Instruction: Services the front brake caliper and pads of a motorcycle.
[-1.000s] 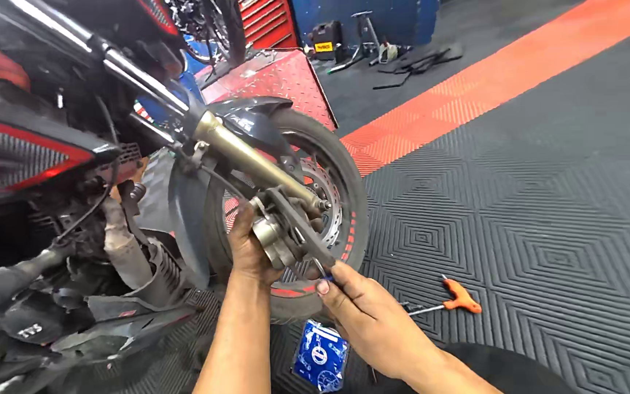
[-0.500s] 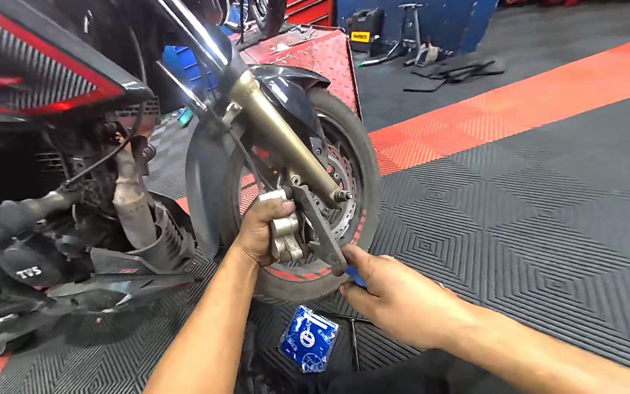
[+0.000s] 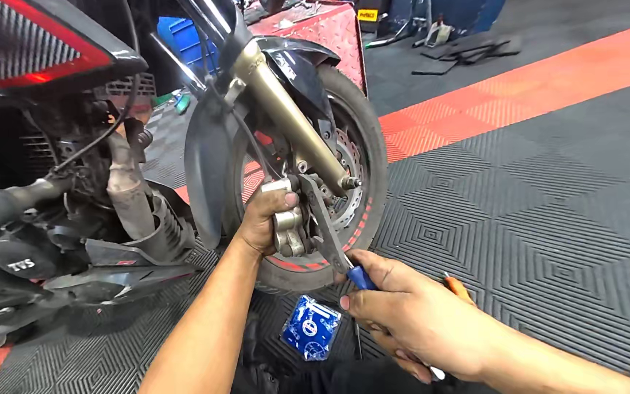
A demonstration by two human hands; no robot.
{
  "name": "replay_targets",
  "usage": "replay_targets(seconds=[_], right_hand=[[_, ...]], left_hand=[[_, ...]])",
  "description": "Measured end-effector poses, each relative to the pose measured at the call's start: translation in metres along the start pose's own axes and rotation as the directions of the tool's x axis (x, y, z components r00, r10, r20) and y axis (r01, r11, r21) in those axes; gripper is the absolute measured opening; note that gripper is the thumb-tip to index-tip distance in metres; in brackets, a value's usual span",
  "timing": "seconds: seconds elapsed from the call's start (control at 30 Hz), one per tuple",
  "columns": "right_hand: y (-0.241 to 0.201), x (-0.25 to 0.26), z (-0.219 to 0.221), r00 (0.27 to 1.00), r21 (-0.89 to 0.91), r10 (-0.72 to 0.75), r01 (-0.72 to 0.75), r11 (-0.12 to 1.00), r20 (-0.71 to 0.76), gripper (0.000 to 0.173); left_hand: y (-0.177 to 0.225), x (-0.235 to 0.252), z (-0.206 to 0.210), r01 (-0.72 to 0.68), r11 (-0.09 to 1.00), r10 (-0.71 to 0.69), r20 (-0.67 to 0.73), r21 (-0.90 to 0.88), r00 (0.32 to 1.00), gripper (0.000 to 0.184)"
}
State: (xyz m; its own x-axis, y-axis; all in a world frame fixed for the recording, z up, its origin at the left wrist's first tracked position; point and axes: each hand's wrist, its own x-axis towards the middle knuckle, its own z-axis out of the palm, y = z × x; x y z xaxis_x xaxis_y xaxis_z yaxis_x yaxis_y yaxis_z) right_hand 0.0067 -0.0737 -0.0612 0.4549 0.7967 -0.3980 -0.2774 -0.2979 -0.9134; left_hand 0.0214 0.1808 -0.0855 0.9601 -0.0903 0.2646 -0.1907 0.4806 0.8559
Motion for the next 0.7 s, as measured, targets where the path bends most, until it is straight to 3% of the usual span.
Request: replay_targets(seconds=[0.33,0.43,0.57,0.7], right_hand=[[0.002,0.003,-0.008,0.999,-0.018,-0.03,0.031,0.999,0.042,0.017],[-0.005,0.003,-0.017,0.997,-0.102,0.006,0.002,0.995,0.079,0.023],[-0.016,0.004,-0.024,0.993,-0.267,0.048,-0.018,0.963,0.107,0.017],[-0.02,0.012,-0.032,0.975,-0.276,0.071,-0.01,0.961,0.211,0.015]], left_hand=[[-0.001,0.001,-0.004,-0.013,1.0,0.014,0.063,-0.02,0.998,0.053],[0.0,0.001,-0.005,0.015,1.0,-0.014,0.073,-0.005,0.997,0.057],[0.005,-0.001,-0.01,0.067,0.997,-0.069,0.075,0.035,0.995,0.062],[0.005,-0.007,-0.014,0.049,0.999,-0.049,0.066,0.009,0.997,0.054]])
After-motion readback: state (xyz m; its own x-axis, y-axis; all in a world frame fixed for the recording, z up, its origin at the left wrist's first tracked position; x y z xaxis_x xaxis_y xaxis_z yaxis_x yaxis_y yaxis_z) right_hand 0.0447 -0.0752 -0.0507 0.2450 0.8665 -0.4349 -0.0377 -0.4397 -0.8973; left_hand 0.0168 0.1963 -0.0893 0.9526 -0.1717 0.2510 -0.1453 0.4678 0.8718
